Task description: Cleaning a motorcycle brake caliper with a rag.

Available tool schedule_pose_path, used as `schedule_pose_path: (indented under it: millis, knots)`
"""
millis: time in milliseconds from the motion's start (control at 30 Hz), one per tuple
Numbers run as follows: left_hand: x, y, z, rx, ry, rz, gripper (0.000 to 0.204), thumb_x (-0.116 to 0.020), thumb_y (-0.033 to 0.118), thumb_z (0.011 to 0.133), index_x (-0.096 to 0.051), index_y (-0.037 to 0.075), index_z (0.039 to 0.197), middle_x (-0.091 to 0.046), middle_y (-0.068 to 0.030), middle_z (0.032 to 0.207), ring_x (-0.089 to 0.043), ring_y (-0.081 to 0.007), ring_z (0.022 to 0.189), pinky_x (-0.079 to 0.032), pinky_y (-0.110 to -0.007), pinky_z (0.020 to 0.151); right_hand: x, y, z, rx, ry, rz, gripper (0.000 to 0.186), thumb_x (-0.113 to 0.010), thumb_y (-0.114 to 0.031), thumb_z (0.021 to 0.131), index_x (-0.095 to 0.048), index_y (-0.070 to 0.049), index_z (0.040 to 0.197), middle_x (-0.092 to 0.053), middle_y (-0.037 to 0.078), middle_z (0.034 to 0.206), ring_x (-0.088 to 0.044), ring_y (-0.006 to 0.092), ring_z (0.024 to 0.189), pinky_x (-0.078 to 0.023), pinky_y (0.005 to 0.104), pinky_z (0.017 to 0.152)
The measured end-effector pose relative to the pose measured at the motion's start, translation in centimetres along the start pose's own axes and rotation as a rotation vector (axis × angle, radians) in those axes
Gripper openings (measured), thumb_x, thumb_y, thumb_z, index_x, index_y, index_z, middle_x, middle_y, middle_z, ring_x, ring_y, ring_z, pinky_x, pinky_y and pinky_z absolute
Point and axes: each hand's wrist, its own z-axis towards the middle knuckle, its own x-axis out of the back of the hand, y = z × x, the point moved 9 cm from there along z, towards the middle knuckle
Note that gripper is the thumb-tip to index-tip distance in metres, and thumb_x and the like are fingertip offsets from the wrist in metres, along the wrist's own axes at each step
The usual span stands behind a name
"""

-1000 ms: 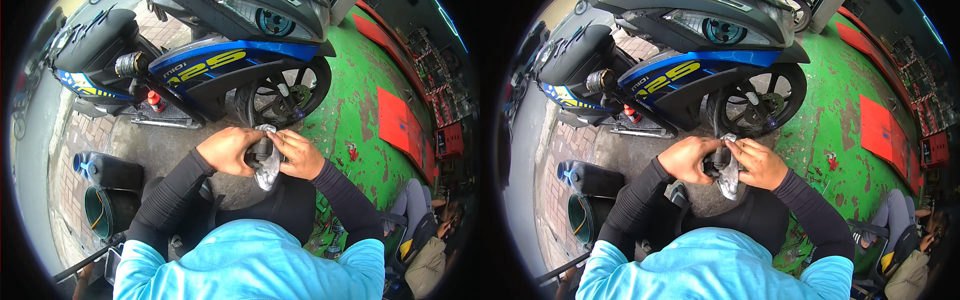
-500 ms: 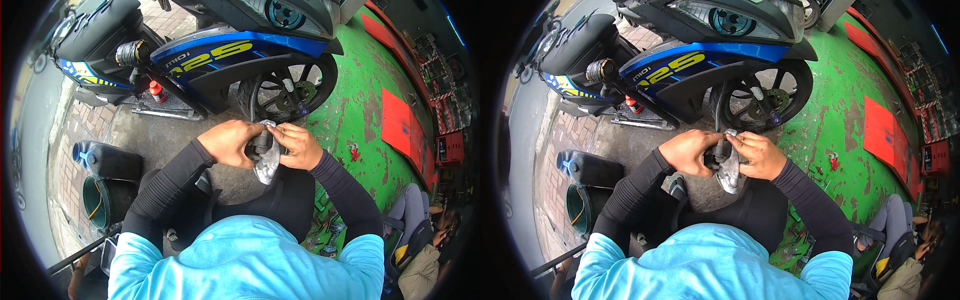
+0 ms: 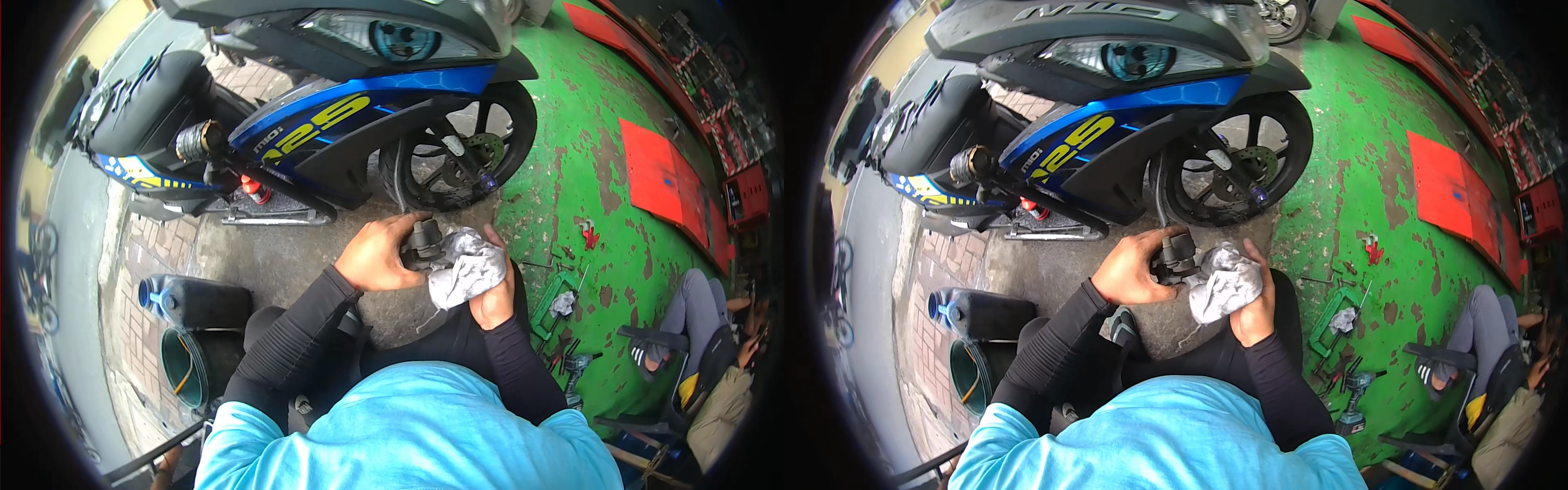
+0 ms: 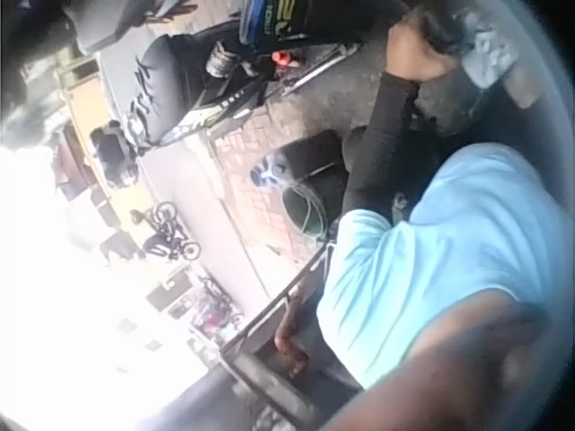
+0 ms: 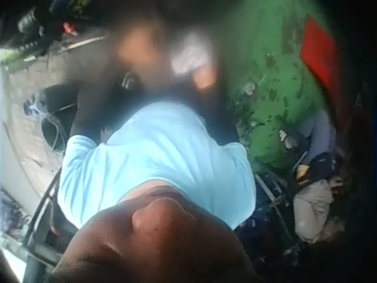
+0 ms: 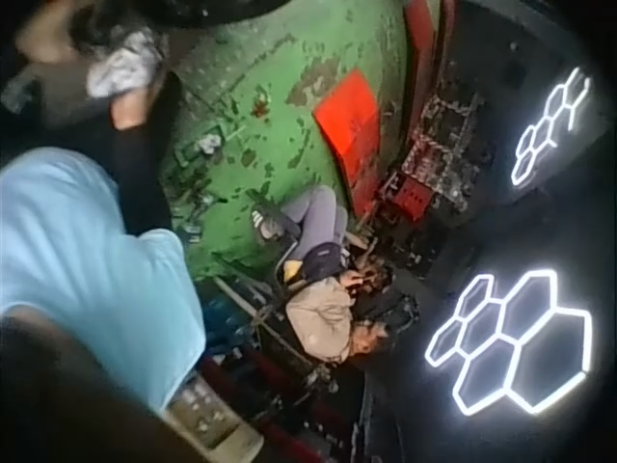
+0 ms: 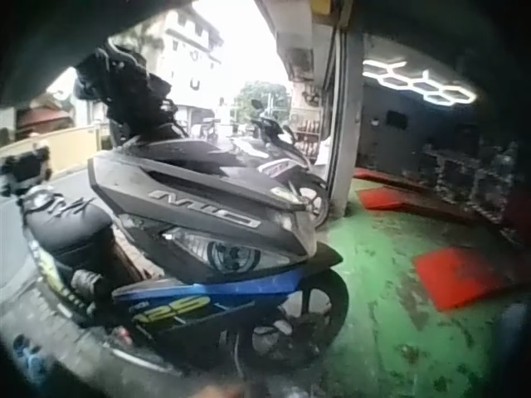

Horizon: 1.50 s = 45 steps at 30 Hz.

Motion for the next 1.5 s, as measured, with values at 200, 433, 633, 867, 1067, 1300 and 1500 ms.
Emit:
schedule_pose_path:
  millis: [200,433,633,867,1067,1300,1500]
  knots:
    - [-1.7,-0.6,0.4,0.072,0.093,0.033,0.082,-0.082,0.018,0.057,-0.056,-0.003,0.133,-0.069,-0.0216,0.111,-0.07,-0.0323,0.103,-0.054,-0.038,0.091,2.6,2.4,-1.1,-0.172,0.054,0.153,0.03,-0.049,-0.023,0.103,-0.06,-0.002,0.121,-0.067,0.011,0.117,-0.067,0.0214,0.106,-0.054,0.0358,0.093]
    - [-3.7,-0.2,1.2,0.072,0.106,-0.076,0.088,-0.084,0.023,0.059,-0.053,0.0,0.138,-0.068,-0.023,0.114,-0.07,-0.0339,0.103,-0.055,-0.039,0.09,2.2,1.8,-1.7,-0.065,0.145,0.032,0.028,-0.045,-0.019,0.107,-0.059,0.0,0.12,-0.069,0.01,0.111,-0.068,0.0171,0.1,-0.054,0.0322,0.09]
    - [-4.8,0.4,1.6,0.04,0.125,-0.073,0.092,-0.086,0.019,0.06,-0.049,-0.001,0.142,-0.064,-0.0214,0.125,-0.066,-0.0304,0.112,-0.053,-0.037,0.094,1.4,-2.7,-1.5,0.284,0.187,-0.3,0.023,-0.056,-0.004,0.098,-0.058,-0.002,0.121,-0.065,0.012,0.118,-0.065,0.0152,0.104,-0.052,0.0302,0.092]
    - [-5.5,0.6,0.9,-0.071,0.268,-0.031,0.093,-0.089,0.02,0.06,-0.049,-0.003,0.141,-0.063,-0.0195,0.128,-0.064,-0.0295,0.118,-0.049,-0.039,0.101,-1.7,-3.5,-1.4,0.36,0.092,-0.744,0.04,-0.074,-0.004,0.078,-0.062,0.0,0.116,-0.064,0.015,0.115,-0.064,0.0266,0.109,-0.05,0.0351,0.093]
    - [-5.6,0.9,0.4,-0.11,0.347,-0.019,0.089,-0.087,0.018,0.059,-0.051,-0.003,0.138,-0.064,-0.0196,0.126,-0.066,-0.0288,0.114,-0.05,-0.038,0.1,-2.5,-4.0,-1.1,0.528,0.116,-0.704,0.024,-0.062,0.001,0.083,-0.061,0.001,0.107,-0.064,0.013,0.103,-0.064,0.0237,0.096,-0.05,0.0324,0.086]
    - [-5.7,0.1,0.2,-0.108,0.29,-0.024,0.091,-0.086,0.019,0.058,-0.05,-0.002,0.138,-0.061,-0.0223,0.129,-0.063,-0.0357,0.118,-0.049,-0.042,0.102,-0.7,-1.5,2.2,0.128,0.184,-0.168,0.008,-0.055,-0.008,0.099,-0.061,-0.003,0.102,-0.063,0.003,0.091,-0.059,0.0096,0.079,-0.051,0.0277,0.072]
    - [-5.5,-1.6,-0.1,-0.061,0.228,-0.157,0.091,-0.083,0.012,0.065,-0.041,-0.005,0.144,-0.064,-0.0134,0.121,-0.062,-0.0195,0.112,-0.048,-0.034,0.1,2.1,-2.2,2.9,-0.031,0.153,0.377,0.029,-0.043,-0.028,0.107,-0.058,-0.005,0.118,-0.066,0.009,0.109,-0.067,0.0225,0.097,-0.055,0.0379,0.088]
